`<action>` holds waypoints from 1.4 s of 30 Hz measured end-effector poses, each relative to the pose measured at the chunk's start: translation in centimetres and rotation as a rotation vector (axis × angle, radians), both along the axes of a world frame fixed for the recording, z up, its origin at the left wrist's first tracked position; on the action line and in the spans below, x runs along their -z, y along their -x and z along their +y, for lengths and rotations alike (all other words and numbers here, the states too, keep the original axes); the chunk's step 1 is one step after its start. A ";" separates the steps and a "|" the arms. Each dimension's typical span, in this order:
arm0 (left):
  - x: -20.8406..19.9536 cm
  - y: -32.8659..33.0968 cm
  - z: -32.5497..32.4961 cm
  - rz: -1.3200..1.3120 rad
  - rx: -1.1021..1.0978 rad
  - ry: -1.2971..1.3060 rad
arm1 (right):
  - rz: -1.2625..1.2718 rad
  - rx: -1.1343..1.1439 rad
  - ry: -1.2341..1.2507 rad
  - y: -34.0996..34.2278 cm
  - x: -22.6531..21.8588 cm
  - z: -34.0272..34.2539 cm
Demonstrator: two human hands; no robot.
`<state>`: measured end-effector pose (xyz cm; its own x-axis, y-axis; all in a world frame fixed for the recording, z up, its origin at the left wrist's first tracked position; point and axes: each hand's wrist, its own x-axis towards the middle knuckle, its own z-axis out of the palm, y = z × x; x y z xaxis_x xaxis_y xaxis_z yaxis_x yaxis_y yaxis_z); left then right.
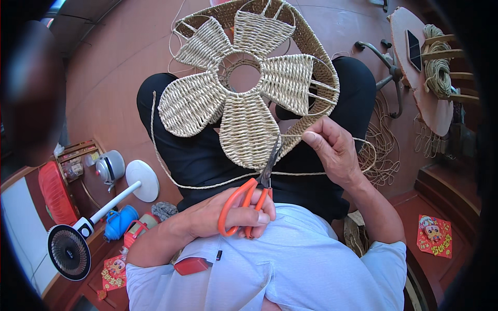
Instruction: Weaving a floral-shaped straw basket using lengths of natural fiber rope.
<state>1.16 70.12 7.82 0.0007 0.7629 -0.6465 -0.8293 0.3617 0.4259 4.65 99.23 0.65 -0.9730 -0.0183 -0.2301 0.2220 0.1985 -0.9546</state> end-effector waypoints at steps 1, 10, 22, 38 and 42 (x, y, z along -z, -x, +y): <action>0.2 -0.2 0.2 -0.013 -0.004 0.001 | 0.018 -0.003 -0.014 0.0 0.0 0.0; 1.7 -0.5 2.9 -0.027 -0.169 0.024 | 0.028 -0.021 -0.009 0.3 0.1 0.1; 1.9 -1.2 4.4 0.002 -0.262 0.049 | 0.055 -0.039 -0.018 0.2 0.2 0.2; 6.0 2.9 -20.0 1.122 -0.826 0.952 | 0.108 0.347 0.467 5.9 -5.0 9.2; 21.9 -1.0 -27.9 0.670 -0.560 1.221 | 0.220 0.280 -0.162 6.8 -5.2 7.5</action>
<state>2.17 42.26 -14.08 -0.6463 -0.4299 -0.6304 -0.7557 0.4752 0.4507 -2.14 106.72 5.90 -0.9615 0.2746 0.0063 0.0828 0.3115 -0.9466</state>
